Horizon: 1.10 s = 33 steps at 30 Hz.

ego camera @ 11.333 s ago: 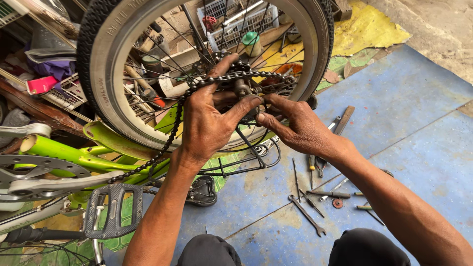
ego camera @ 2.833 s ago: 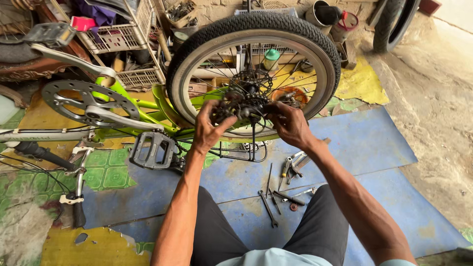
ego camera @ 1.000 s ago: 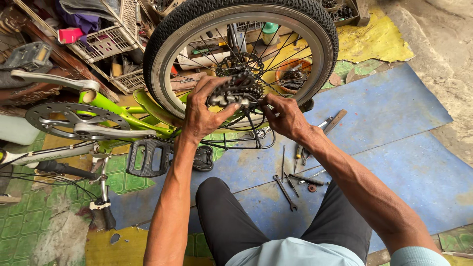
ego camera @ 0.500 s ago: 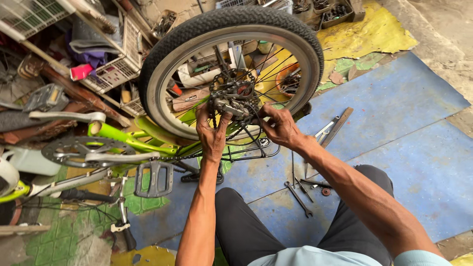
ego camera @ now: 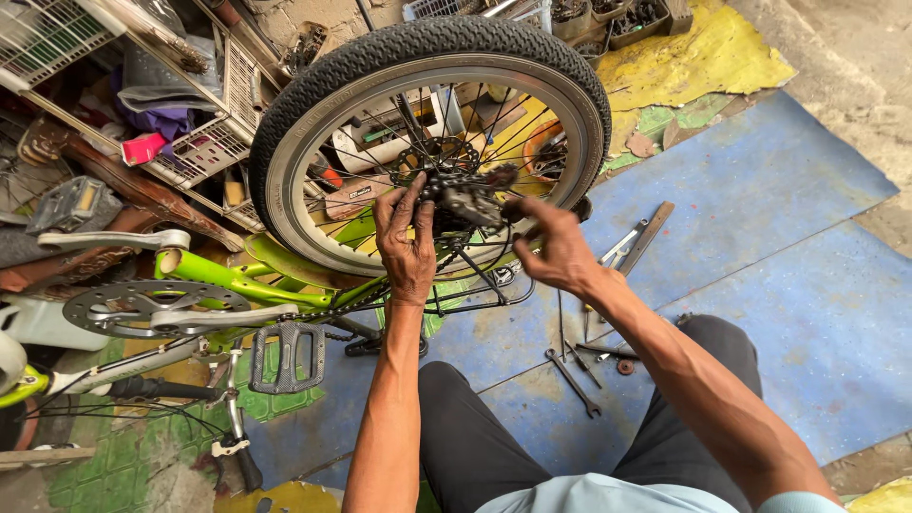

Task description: The person works on a bicycle's rear derailleur and chain. They use a wrench to loosen the axle, remove the rear wheel, and then adjust the chain and derailleur with their hands before reattaching the wheel.

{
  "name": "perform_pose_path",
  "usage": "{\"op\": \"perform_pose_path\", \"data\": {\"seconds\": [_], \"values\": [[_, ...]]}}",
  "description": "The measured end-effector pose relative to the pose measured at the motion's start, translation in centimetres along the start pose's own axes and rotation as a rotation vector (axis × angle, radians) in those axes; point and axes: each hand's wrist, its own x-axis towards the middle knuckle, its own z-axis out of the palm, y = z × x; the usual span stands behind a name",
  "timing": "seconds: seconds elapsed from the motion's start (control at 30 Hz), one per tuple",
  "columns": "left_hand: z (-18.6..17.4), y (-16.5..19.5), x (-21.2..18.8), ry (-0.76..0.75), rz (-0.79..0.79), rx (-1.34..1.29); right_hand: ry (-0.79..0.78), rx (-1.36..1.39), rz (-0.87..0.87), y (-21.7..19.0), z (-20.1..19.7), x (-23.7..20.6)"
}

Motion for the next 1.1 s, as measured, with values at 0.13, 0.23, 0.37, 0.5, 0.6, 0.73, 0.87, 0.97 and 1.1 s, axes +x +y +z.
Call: {"op": "perform_pose_path", "data": {"seconds": [0.13, 0.23, 0.37, 0.5, 0.6, 0.73, 0.87, 0.97, 1.1], "values": [[0.5, 0.1, 0.0, 0.01, 0.06, 0.061, -0.022, -0.295, -0.039, -2.9, -1.1, 1.3], [0.6, 0.4, 0.0, 0.012, 0.037, 0.012, -0.029, -0.393, 0.142, -4.9, -0.3, 3.0], [0.3, 0.6, 0.0, -0.005, 0.056, 0.04, -0.149, -0.626, 0.23, -6.3, 0.1, 4.4], [0.3, 0.4, 0.0, -0.006, 0.117, 0.068, -0.219, -0.688, 0.228, -5.8, 0.1, 5.0], [0.5, 0.4, 0.1, 0.009, 0.087, 0.041, -0.188, -0.638, 0.138, -5.1, -0.4, 5.0], [0.9, 0.8, 0.7, 0.02, 0.099, 0.023, -0.255, -0.702, 0.277, -5.3, -2.1, 5.8], [1.1, 1.1, 1.6, -0.015, 0.124, -0.063, -0.1, -0.465, 0.106, -6.7, -4.2, 7.0], [0.2, 0.6, 1.7, -0.081, 0.016, -0.117, -0.078, -0.43, 0.255, -7.3, -4.8, 7.3], [-1.4, -0.4, 0.9, -0.213, -0.125, 0.061, 0.035, -0.24, 0.222, -7.0, -4.4, 6.5]]}}
